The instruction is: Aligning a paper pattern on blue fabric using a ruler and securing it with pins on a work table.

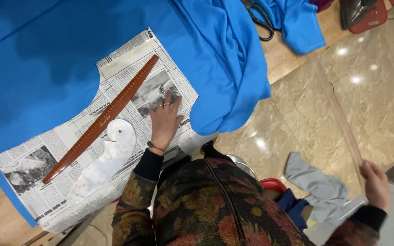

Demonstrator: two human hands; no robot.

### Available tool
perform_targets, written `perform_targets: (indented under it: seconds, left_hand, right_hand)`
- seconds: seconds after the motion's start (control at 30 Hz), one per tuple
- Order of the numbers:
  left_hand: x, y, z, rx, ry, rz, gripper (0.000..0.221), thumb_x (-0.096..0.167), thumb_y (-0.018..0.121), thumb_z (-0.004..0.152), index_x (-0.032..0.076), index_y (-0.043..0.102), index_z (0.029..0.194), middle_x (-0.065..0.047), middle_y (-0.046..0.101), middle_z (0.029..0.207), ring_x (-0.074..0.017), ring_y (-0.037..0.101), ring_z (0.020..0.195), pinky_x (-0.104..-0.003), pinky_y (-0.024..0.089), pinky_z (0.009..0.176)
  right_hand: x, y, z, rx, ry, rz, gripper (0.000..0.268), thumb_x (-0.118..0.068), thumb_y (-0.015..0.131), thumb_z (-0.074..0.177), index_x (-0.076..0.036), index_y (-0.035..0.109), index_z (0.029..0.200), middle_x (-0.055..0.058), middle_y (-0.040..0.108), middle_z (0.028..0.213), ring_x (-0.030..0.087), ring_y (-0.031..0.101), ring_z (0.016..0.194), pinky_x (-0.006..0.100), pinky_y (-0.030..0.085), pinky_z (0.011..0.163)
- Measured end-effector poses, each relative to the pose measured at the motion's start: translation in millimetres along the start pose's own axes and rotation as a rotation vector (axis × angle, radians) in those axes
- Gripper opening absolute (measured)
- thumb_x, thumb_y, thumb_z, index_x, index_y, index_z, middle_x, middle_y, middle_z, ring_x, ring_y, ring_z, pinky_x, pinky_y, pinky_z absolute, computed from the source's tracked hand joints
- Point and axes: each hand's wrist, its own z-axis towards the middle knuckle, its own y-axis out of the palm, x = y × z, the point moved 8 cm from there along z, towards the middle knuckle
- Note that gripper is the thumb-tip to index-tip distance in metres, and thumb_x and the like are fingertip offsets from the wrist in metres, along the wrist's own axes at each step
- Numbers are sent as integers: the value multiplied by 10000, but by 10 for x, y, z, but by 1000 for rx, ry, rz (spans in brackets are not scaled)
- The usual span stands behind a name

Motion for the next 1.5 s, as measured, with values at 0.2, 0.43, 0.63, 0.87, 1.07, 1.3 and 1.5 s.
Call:
perform_targets:
  seconds: [0.2,0.43,0.63,0.87,1.07,1.3,1.5]
  left_hand:
    - [-66,-66,87,98,85,-49,593,451,741,912,201,549,1415,-146,534,1428,-332,575,1148,-484,522,787]
    - [-167,-106,322,183,91,-166,381,247,789,890,178,632,1231,-107,571,1242,-313,540,1146,-484,469,866]
    - [-266,-61,413,285,32,-214,524,209,882,731,88,603,1157,-124,565,1133,-331,542,1107,-501,459,887]
    - [-458,-12,549,293,-172,-557,344,3,665,887,12,494,1185,-166,530,1105,-413,620,1013,-484,515,826]
    - [-477,-554,630,242,-203,-714,424,-14,633,994,-48,415,1357,-331,347,1436,-544,631,1120,-577,600,901]
    - [-466,-216,875,163,-164,-522,640,250,702,1038,-6,392,1537,-317,233,1626,-554,683,1050,-579,668,755]
    - [-521,-103,965,139,-239,-550,676,242,668,1054,-86,315,1529,-403,263,1565,-576,681,1020,-584,672,717]
  right_hand:
    - [951,-13,-333,-30,24,368,130,-222,597,1179,-166,632,1291,-108,617,1105,-1,551,1007,132,403,952]
    - [-960,2240,-1069,-200,22,174,239,-175,588,1074,-88,659,1285,95,686,1222,193,632,1128,318,481,1020]
    - [-2089,3744,-1610,-410,-220,408,74,-151,745,1010,-85,712,1000,42,657,978,159,599,913,313,487,844]
    - [-2719,4017,-1886,-370,-308,267,129,-206,748,1006,-82,756,1036,29,587,843,113,466,761,271,410,693]
    - [-2731,4107,-1788,-342,-399,173,173,-248,776,1003,-76,758,999,36,479,800,139,432,722,286,389,659]
    - [-2809,4147,-1828,-391,-419,198,189,-224,758,1015,-39,735,984,61,502,816,147,474,742,281,417,675]
    - [-2778,4057,-1779,-367,-410,141,172,-234,760,1013,-64,738,1002,63,522,845,154,501,759,307,439,699]
